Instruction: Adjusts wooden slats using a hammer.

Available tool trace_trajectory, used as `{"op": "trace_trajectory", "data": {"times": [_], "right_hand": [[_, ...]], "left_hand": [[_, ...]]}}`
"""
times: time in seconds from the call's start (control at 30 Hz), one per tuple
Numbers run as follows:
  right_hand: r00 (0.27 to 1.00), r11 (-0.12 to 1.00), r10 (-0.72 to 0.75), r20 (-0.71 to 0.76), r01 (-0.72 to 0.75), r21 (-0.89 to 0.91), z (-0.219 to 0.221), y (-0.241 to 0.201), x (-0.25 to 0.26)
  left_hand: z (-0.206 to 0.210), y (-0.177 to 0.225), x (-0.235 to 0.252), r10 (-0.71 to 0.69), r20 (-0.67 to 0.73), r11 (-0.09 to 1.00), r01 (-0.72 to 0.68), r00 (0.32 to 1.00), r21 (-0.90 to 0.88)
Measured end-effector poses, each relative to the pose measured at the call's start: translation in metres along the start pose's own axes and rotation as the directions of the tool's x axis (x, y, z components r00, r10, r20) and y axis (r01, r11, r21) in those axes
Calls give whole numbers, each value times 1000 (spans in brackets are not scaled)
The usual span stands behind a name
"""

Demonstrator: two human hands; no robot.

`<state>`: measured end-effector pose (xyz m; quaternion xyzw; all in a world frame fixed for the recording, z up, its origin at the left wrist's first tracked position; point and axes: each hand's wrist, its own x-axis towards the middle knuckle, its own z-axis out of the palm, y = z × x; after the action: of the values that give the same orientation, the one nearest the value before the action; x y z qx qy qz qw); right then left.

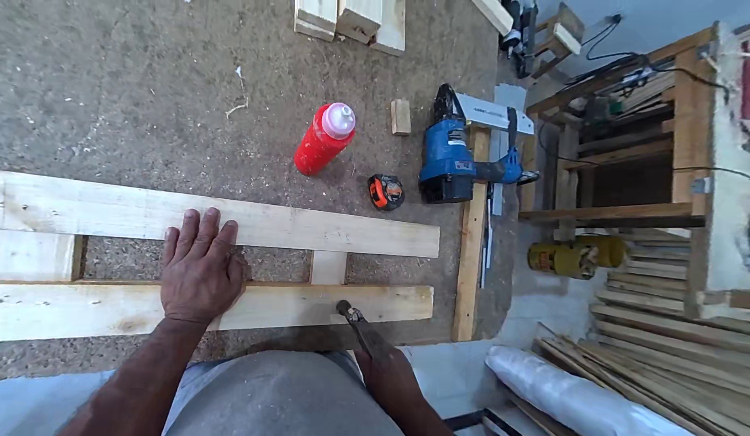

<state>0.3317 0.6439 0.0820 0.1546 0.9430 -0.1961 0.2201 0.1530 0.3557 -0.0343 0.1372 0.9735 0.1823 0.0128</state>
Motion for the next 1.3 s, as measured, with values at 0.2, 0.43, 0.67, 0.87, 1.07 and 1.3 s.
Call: {"op": "trace_trajectory", "data": {"times": [0.2, 0.43, 0.67, 0.87, 1.07, 1.3], "right_hand": [[913, 974, -122, -389, 185, 129, 26, 20, -14], [941, 975, -124, -314, 174, 136, -25, -18, 3], [994, 997, -63, -88, 58, -58, 26, -9, 8], [911, 973, -172, -376, 216, 77, 33, -2, 3], [965, 978, -151, -216, 177, 107, -30, -46, 12], [994, 992, -109, -30, 107, -59, 23, -12, 12]], "left_hand": [[1, 0, 0, -4, 8, 1000, 3, 1000, 19], [1, -2, 2, 7, 7, 1000, -7, 1000, 23], [-1, -1, 1, 13, -11, 1000, -13, 1000, -8], [-1, 0, 1, 8, -3, 1000, -8, 1000, -17], [-1, -2, 2, 5, 0, 1000, -5, 1000, -13], [-1, -2, 2, 16, -26, 1000, -17, 1000, -24]]}}
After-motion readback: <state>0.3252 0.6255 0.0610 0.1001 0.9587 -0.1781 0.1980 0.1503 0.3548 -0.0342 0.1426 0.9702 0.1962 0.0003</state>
